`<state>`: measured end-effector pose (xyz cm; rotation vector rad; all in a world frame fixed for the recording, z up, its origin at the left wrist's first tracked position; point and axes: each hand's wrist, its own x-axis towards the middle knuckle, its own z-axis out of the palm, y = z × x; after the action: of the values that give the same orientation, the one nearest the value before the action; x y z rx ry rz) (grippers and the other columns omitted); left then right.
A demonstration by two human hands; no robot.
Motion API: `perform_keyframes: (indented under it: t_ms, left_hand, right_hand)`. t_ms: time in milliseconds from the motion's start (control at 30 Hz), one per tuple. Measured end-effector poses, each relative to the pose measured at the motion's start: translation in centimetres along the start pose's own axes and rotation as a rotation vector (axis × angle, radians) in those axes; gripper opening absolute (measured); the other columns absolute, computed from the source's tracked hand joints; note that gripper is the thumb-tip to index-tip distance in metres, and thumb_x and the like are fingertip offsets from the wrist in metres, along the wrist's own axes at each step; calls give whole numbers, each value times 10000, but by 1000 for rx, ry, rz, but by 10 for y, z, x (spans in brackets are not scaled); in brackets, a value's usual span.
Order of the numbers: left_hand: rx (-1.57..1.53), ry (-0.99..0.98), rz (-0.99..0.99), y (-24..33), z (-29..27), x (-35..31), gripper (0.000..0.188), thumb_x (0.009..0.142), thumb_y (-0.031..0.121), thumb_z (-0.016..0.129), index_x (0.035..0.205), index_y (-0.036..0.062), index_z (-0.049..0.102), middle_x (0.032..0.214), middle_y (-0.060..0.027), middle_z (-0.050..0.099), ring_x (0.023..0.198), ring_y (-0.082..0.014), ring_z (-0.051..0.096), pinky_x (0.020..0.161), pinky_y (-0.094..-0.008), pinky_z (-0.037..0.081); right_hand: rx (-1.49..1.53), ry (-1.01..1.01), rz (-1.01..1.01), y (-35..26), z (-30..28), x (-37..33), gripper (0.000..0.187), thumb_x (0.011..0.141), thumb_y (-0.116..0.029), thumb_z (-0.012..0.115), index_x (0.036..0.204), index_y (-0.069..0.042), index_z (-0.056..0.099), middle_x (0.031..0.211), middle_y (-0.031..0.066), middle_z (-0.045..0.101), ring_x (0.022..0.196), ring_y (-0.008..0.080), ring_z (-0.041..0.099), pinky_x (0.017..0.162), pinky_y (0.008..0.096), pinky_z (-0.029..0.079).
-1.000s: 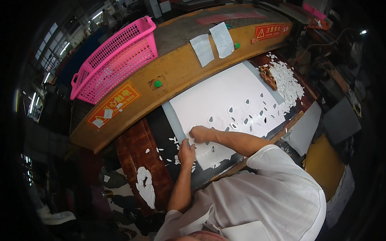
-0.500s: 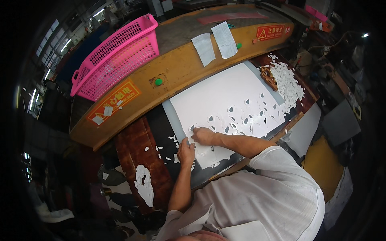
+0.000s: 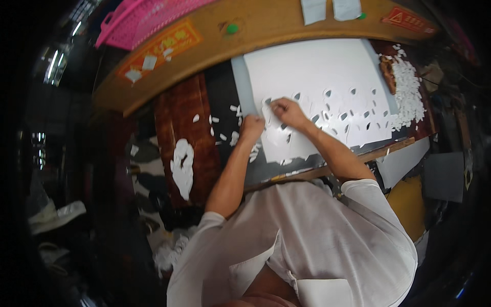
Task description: The person removes cutout shapes from a large white sheet, stacks the cutouts, and places the remaining sheet on the floor. They then gather small white paper pieces from the table, stack them, and continue sorting and arranging the cutouts on the table.
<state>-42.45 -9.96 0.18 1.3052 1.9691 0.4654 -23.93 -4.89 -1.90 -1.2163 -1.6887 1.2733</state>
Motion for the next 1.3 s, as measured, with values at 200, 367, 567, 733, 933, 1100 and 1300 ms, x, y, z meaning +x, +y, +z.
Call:
perform_keyframes:
  t_ms: [200, 367, 567, 733, 933, 1100, 1300]
  left_hand:
    - [-190, -134, -37, 22, -18, 17, 326, 952, 264, 593, 1085, 13, 754, 967, -148, 755, 858, -279, 735, 772, -425, 586]
    - [-453, -260, -115, 31, -31, 10, 362, 957, 294, 663, 1183, 17, 723, 1008, -56, 709, 853, -160, 654, 728, -317, 548]
    - [-573, -238, -149, 35, -28, 19, 347, 956, 296, 710, 1129, -5, 707, 1009, -55, 692, 868, -148, 632, 722, -311, 529]
    - [-605, -349, -84, 33, -30, 29, 315, 960, 268, 721, 1083, -21, 695, 970, -74, 700, 810, -159, 656, 712, -296, 532]
    - [-787, -277, -154, 22, -21, 33, 257, 901, 193, 733, 1018, -36, 724, 864, -77, 709, 733, -149, 647, 651, -311, 503]
    - [-557, -176, -28, 19, -15, 31, 229, 893, 181, 704, 989, -26, 728, 809, -54, 690, 708, -138, 634, 602, -293, 469]
    - [-503, -313, -185, -2, -14, -22, 308, 939, 272, 725, 1005, -28, 720, 792, -48, 672, 665, -115, 582, 561, -307, 441]
  right_hand:
    - [177, 4, 173, -22, -19, 8, 240, 1039, -149, 657, 1221, -6, 721, 964, 9, 715, 840, 76, 614, 790, 251, 522]
    - [25, -109, 110, -27, -20, 5, 268, 982, -94, 692, 1241, -41, 738, 997, 32, 689, 844, 104, 610, 798, 268, 519]
    - [-35, -142, -42, -21, -22, 1, 322, 928, -61, 729, 1249, -78, 755, 1091, 78, 646, 904, 154, 631, 822, 281, 524]
    - [5, -135, -47, -15, -20, -3, 323, 926, -29, 720, 1243, -76, 761, 1107, 82, 643, 924, 197, 645, 843, 308, 534]
    - [-200, -40, -292, -32, -3, -10, 247, 932, -19, 706, 1168, -60, 765, 1065, 113, 664, 950, 256, 675, 843, 351, 555]
    - [-44, -385, -224, -68, -27, -63, 119, 919, -23, 694, 1023, -43, 748, 1036, 134, 737, 944, 292, 711, 848, 381, 569]
    - [-403, -571, 122, -78, -45, -91, 180, 930, -50, 671, 1088, -67, 755, 975, 150, 743, 850, 332, 703, 804, 407, 571]
